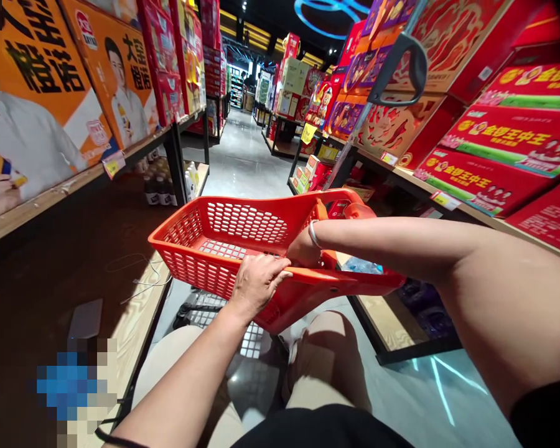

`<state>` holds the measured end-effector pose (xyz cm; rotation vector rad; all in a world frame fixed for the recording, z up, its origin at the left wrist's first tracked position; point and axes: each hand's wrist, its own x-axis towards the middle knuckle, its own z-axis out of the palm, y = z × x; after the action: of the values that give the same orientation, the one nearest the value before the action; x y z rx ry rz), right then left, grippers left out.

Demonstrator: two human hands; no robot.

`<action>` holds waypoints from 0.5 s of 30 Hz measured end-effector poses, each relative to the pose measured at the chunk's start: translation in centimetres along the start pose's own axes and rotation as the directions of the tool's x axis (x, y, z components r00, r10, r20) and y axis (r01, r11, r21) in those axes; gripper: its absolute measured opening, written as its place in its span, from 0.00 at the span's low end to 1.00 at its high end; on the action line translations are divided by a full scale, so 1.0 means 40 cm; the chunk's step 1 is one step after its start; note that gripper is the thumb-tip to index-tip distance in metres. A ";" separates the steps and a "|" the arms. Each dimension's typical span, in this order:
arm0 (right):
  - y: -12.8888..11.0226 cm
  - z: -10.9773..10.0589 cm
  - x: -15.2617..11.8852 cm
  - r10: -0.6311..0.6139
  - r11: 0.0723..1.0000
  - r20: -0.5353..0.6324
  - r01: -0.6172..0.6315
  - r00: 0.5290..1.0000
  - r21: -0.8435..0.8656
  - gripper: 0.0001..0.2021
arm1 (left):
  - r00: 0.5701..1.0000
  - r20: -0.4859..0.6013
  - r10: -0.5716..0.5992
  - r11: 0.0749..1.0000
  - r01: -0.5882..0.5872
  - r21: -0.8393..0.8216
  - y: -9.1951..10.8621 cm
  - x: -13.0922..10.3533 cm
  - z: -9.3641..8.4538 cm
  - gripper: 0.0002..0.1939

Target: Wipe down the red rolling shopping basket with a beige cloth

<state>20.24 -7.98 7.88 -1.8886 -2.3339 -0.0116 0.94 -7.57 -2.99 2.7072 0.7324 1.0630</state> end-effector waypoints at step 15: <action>0.261 -0.239 -0.194 0.070 0.991 -0.173 -0.049 0.982 0.123 0.20 | 0.994 0.053 -0.096 0.995 0.094 0.030 -0.048 0.023 -0.021 0.20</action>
<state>32.95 -14.20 15.63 -1.8199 -2.1130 -0.0323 0.22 -5.49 -2.38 2.6824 0.8630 0.9612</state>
